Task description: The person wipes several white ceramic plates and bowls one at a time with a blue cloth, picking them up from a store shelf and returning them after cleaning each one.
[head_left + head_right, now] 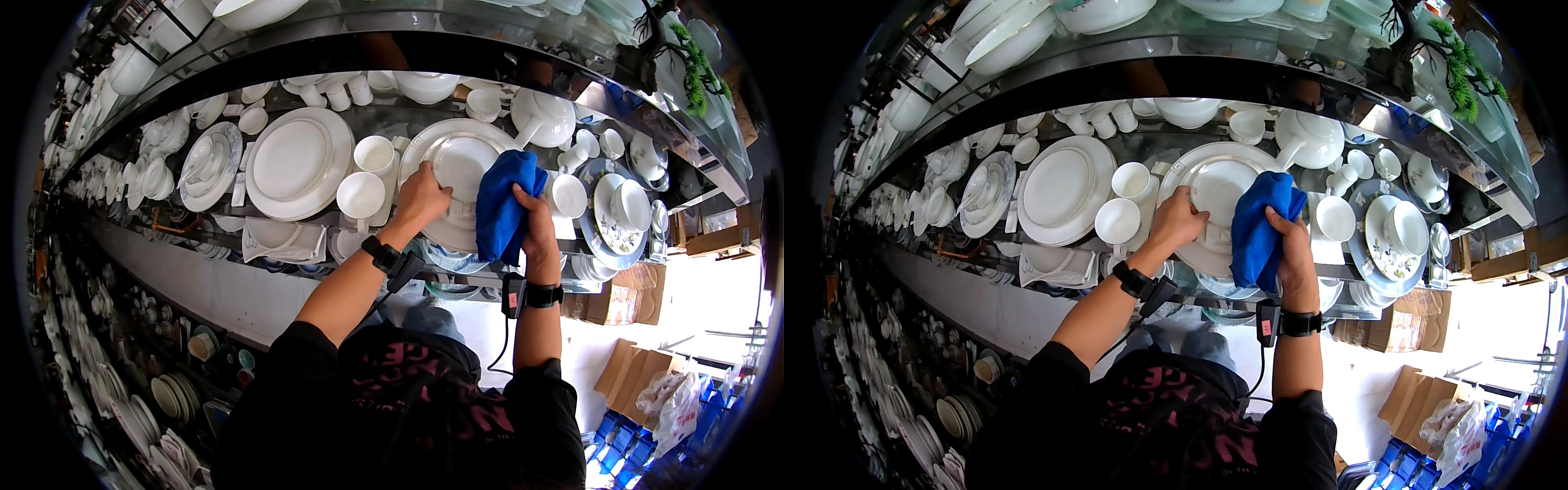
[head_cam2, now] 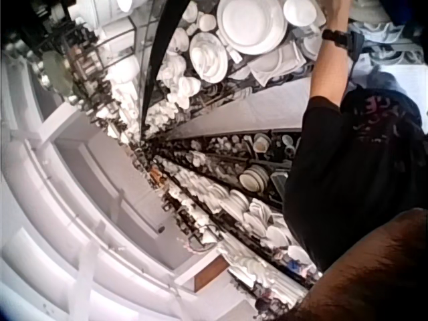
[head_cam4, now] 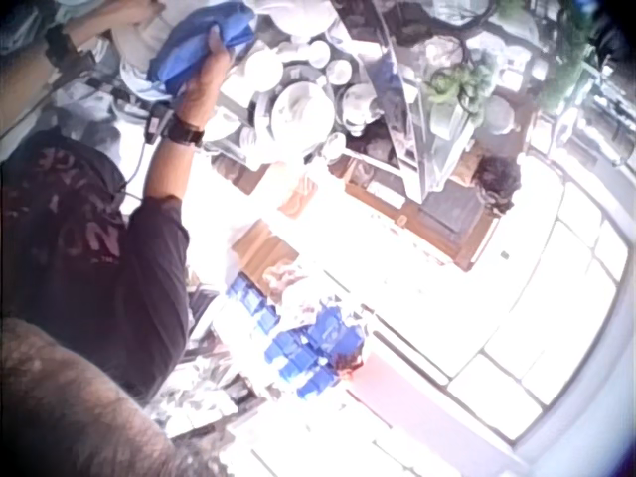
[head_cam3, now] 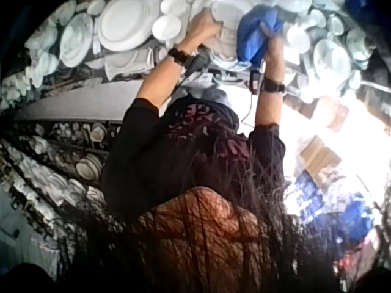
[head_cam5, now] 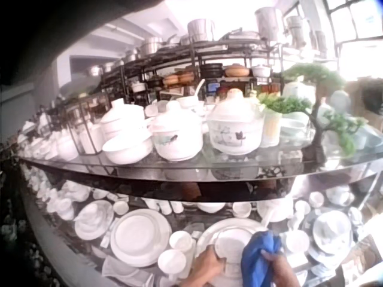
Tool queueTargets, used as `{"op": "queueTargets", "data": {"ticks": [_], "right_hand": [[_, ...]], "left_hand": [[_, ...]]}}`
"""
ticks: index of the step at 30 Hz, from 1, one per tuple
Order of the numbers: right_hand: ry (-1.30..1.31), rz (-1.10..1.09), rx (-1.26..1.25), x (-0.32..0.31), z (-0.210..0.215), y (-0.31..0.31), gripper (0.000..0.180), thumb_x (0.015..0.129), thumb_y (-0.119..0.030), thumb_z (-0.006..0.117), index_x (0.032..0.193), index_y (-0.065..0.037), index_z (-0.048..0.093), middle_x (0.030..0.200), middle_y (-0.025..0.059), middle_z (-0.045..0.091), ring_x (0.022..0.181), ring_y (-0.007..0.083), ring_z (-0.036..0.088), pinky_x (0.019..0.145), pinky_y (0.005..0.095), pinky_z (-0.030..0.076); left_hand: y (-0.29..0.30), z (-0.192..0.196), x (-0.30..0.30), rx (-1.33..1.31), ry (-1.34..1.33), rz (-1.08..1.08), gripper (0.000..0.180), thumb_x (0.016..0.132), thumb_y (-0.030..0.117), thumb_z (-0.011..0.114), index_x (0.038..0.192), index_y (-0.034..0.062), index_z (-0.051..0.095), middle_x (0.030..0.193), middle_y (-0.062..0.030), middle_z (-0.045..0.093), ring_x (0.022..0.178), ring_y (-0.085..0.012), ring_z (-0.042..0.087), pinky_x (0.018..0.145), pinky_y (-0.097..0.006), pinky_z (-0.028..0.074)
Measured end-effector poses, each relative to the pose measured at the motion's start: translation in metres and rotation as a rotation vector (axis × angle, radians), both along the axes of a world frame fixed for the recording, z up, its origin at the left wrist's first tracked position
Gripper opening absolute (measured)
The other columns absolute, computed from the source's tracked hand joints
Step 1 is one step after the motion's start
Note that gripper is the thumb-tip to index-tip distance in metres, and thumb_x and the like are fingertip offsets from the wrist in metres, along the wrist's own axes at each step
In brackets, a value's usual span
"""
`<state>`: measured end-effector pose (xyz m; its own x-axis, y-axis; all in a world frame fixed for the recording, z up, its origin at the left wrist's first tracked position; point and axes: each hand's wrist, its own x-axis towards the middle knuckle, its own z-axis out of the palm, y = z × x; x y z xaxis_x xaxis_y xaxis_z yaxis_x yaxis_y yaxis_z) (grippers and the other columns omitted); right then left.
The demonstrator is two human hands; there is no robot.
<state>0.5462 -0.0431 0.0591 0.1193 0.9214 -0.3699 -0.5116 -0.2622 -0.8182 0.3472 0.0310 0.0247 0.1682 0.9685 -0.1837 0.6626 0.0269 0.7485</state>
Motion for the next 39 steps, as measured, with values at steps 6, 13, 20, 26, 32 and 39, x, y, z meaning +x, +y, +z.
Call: {"op": "queueTargets", "data": {"ticks": [6,13,20,26,32,39], "right_hand": [[0.004,-0.005,-0.013,0.0,0.001,-0.003,0.049,0.087,-0.022,0.063,0.127,0.002,0.048,0.112,0.017,0.063,0.099,0.0296,0.063,0.091,0.0396,0.051],[0.03,0.002,-0.021,0.002,-0.011,-0.005,0.047,0.088,-0.022,0.062,0.126,0.003,0.049,0.115,0.0175,0.062,0.101,0.0294,0.063,0.091,0.0399,0.051],[0.051,-0.012,-0.036,0.002,-0.007,-0.012,0.042,0.088,-0.017,0.062,0.123,0.003,0.051,0.107,0.0163,0.064,0.094,0.0279,0.064,0.085,0.0386,0.053],[0.049,-0.044,0.016,0.001,-0.016,-0.014,0.041,0.088,-0.016,0.063,0.122,0.003,0.052,0.106,0.0146,0.064,0.093,0.0264,0.064,0.083,0.0377,0.053],[-0.026,-0.113,0.048,-0.001,-0.002,-0.041,0.047,0.085,-0.014,0.064,0.126,0.003,0.049,0.111,0.0148,0.062,0.098,0.0273,0.063,0.088,0.0389,0.051],[-0.054,-0.179,0.286,-0.065,0.04,-0.104,0.067,0.077,-0.012,0.068,0.134,0.006,0.039,0.12,0.0168,0.057,0.11,0.0295,0.057,0.101,0.0414,0.042]], "left_hand": [[0.0,0.004,-0.004,-0.016,0.029,-0.069,0.053,0.077,0.022,0.069,0.114,-0.0093,0.047,0.092,-0.0259,0.066,0.091,-0.0417,0.064,0.081,-0.045,0.051],[-0.028,0.015,-0.003,-0.016,-0.141,-0.074,0.074,0.074,0.022,0.072,0.128,-0.01,0.033,0.088,-0.0202,0.068,0.088,-0.0386,0.065,0.078,-0.043,0.051],[-0.042,0.009,-0.001,0.096,-0.067,-0.177,0.091,0.07,0.019,0.078,0.139,-0.0068,0.024,0.106,-0.0174,0.064,0.098,-0.0354,0.062,0.083,-0.039,0.05],[-0.052,0.0,-0.007,0.193,-0.093,-0.178,0.081,0.071,0.016,0.076,0.138,0.0001,0.033,0.115,-0.017,0.059,0.102,-0.0361,0.06,0.084,-0.041,0.049],[-0.074,0.001,-0.027,0.352,-0.205,-0.219,0.059,0.076,0.009,0.071,0.128,0.0029,0.045,0.119,-0.0177,0.054,0.077,-0.0292,0.064,0.071,-0.039,0.051],[-0.121,0.057,-0.119,-0.141,-0.591,-0.517,0.052,0.083,0.009,0.069,0.13,0.005,0.049,0.11,-0.0105,0.062,0.083,-0.0171,0.066,0.07,-0.029,0.052]]}}
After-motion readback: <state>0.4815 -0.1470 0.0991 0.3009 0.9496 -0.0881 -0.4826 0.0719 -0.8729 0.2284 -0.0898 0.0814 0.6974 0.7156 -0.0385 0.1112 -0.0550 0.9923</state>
